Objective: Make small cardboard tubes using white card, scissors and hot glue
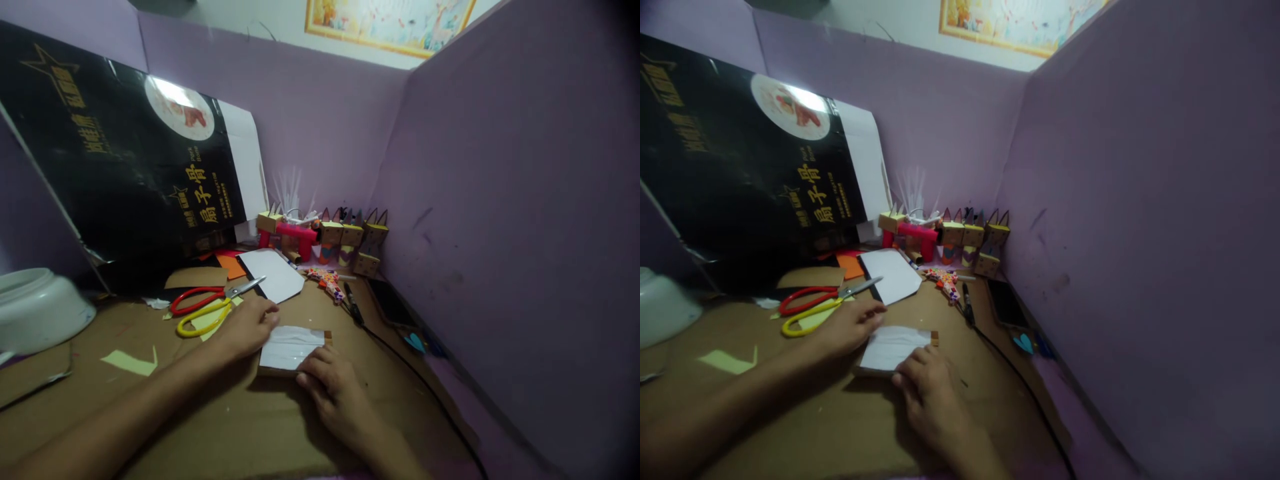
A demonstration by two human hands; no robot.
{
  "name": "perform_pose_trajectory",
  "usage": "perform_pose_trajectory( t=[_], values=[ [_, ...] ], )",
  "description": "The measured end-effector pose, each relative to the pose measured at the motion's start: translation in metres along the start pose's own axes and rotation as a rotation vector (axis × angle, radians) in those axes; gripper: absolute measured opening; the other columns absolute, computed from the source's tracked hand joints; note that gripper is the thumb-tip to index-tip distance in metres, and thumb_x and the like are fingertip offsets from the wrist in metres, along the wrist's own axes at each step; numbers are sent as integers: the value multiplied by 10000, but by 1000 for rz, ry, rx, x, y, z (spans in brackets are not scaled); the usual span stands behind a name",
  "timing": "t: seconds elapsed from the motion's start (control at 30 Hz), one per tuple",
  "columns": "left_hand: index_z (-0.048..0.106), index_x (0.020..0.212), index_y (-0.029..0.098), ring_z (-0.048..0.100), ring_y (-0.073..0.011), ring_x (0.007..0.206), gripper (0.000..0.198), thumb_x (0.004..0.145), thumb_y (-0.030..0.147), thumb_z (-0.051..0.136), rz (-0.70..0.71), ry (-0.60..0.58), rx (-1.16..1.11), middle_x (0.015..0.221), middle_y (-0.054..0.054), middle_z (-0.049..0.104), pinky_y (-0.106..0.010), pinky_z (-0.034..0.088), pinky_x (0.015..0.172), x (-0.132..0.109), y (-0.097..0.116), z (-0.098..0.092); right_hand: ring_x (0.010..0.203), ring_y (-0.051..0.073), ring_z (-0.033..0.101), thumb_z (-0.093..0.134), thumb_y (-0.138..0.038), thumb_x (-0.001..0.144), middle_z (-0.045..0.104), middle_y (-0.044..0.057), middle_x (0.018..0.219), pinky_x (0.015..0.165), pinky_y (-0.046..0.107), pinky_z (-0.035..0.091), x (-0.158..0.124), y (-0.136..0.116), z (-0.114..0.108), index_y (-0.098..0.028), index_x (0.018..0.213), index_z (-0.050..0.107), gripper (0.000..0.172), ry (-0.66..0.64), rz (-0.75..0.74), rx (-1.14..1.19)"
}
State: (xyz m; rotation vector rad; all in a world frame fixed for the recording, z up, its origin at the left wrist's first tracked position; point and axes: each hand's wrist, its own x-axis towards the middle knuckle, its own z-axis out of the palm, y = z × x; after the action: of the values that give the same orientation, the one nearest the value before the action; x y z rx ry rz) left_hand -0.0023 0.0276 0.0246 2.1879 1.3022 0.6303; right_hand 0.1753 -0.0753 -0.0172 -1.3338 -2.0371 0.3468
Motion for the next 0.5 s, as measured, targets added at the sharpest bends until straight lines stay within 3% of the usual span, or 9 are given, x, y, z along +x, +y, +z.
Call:
perform_pose_trajectory(
  t=[0.13, 0.23, 0.33, 0.4, 0.5],
  values=[
    [700, 732, 141, 602, -202, 691, 211, 664, 202, 510, 32, -101, -38, 704, -55, 686, -273, 420, 629, 20, -5, 15, 779, 183, 574, 572, -193, 813, 656, 48, 801, 693, 277, 414, 4, 1, -3, -194, 789, 663, 94, -1, 73, 56],
    [691, 730, 141, 577, -181, 646, 228, 684, 231, 486, 61, -104, -93, 658, -28, 661, -255, 412, 583, 15, -2, 16, 687, 176, 595, 689, -226, 704, 678, 23, 742, 624, 259, 422, 13, 4, -6, -193, 866, 676, 167, -20, 271, 221],
    [673, 717, 138, 564, -176, 649, 224, 696, 267, 491, 89, -111, -135, 651, -19, 642, -255, 410, 589, 6, 3, 11, 596, 157, 584, 728, -228, 622, 671, -1, 675, 535, 229, 399, 22, 6, -6, -182, 785, 673, 178, -22, 457, 369],
    [657, 701, 139, 558, -174, 655, 187, 678, 258, 514, 106, -126, -147, 649, -12, 630, -254, 407, 597, 1, 7, 7, 545, 148, 564, 736, -256, 595, 656, -8, 623, 490, 222, 368, 24, 5, -4, -189, 686, 656, 138, 40, 533, 350],
    [626, 716, 148, 539, -161, 641, 138, 680, 239, 528, 131, -133, -149, 643, 6, 604, -244, 392, 579, -6, 10, 7, 501, 155, 519, 770, -351, 528, 613, -13, 549, 442, 227, 297, 21, 0, -4, -223, 636, 614, 229, 206, 619, 155]
  ],
)
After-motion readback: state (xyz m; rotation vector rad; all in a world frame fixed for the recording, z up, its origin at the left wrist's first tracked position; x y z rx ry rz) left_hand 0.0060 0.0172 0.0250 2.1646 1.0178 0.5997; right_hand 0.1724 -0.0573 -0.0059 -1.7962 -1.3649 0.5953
